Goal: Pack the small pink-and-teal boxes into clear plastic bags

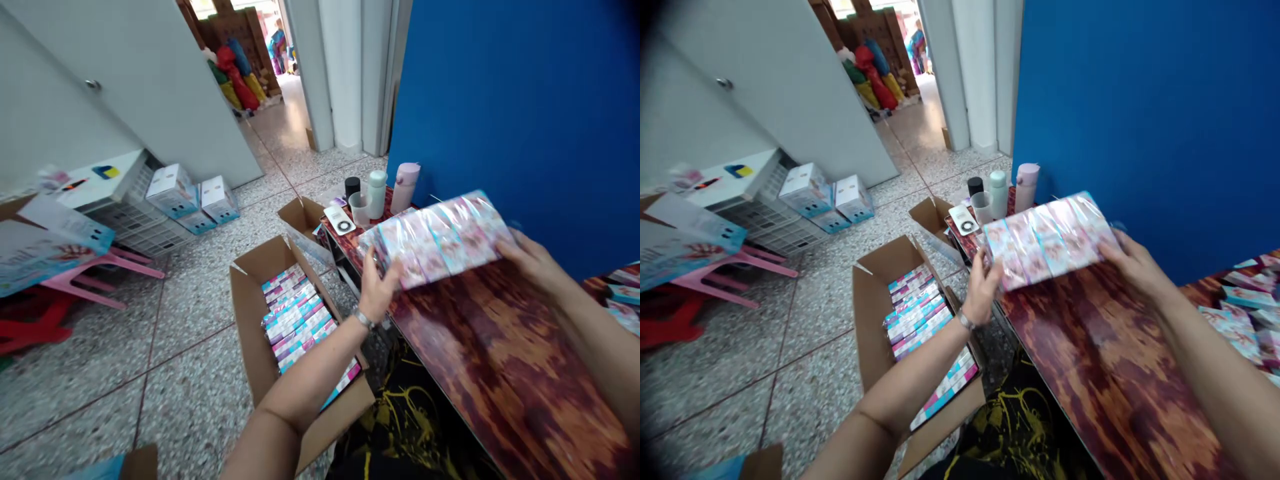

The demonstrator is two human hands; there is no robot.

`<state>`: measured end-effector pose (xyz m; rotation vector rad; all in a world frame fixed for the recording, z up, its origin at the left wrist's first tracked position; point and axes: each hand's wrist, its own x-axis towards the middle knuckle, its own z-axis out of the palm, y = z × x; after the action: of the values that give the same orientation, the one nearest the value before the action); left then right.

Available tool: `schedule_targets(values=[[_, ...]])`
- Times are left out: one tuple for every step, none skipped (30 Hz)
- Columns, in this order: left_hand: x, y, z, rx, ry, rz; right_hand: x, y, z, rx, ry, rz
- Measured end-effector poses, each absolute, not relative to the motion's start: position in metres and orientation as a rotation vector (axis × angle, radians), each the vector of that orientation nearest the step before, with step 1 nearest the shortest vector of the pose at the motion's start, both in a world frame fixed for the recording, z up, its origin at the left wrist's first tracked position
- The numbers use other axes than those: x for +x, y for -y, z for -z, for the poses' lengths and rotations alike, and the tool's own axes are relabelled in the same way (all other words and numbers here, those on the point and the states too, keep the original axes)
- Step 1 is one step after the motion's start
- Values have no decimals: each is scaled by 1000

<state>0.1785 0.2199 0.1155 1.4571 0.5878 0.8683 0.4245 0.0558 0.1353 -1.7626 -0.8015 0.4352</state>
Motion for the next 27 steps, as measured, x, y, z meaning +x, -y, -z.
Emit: schedule_targets(values=[[170, -203, -110, 1560, -561, -880, 422, -28, -127, -1815, 769, -500], [163, -186, -104, 1667, -523, -891, 418, -1, -118, -1831, 745, -557], [157, -172, -96, 1777, -469, -901, 415, 25, -108, -1849, 745, -602], [153, -159, -86, 1882, -398, -914, 411, 48, -98, -1895, 753, -638], [152, -150, -75, 1981, -310, -928, 408, 68, -88, -1934, 779, -682], [152, -143, -62, 2068, -212, -942, 404, 85, -79, -1969, 816, -720], [154, -138, -49, 2141, -105, -963, 401, 98, -70, -1992, 855, -739], [157, -134, -36, 2199, -2, -987, 399, 108, -63, -1998, 892, -737], [159, -131, -24, 2246, 87, -1005, 398, 116, -56, -1990, 921, -709], [160, -130, -14, 2283, 153, -1017, 396, 121, -51, -1972, 942, -666], [160, -128, -8, 2318, 186, -1008, 395, 124, -47, -1952, 955, -624], [158, -128, -7, 2349, 197, -986, 393, 126, -44, -1932, 965, -600], [155, -128, -11, 2372, 182, -955, 391, 127, -43, -1910, 976, -597], [151, -128, -20, 2382, 149, -930, 389, 127, -44, -1888, 988, -605], [149, -129, -33, 2379, 110, -927, 387, 126, -45, -1874, 998, -613], [150, -129, -49, 2366, 75, -941, 385, 125, -47, -1868, 1005, -618], [153, -129, -66, 2355, 46, -955, 384, 124, -50, -1868, 1007, -617], [161, -128, -83, 2357, 32, -955, 384, 124, -52, -1869, 1006, -620], [172, -127, -99, 2386, 46, -909, 384, 124, -54, -1869, 1000, -623], [185, -124, -113, 2451, 51, -766, 384, 125, -55, -1866, 990, -631], [199, -121, -123, 2500, 68, -618, 384, 127, -55, -1860, 977, -641], [213, -116, -130, 2535, 67, -485, 385, 129, -54, -1857, 961, -649], [225, -111, -134, 2566, 51, -357, 384, 131, -52, -1860, 946, -652], [234, -105, -135, 2598, 24, -241, 383, 133, -50, -1868, 936, -649], [240, -99, -134, 2656, 9, -97, 381, 134, -48, -1889, 930, -630], [243, -93, -132, 2727, 9, -5, 378, 133, -47, -1911, 934, -602], [243, -89, -129, 2809, 24, 50, 374, 132, -46, -1929, 960, -551]])
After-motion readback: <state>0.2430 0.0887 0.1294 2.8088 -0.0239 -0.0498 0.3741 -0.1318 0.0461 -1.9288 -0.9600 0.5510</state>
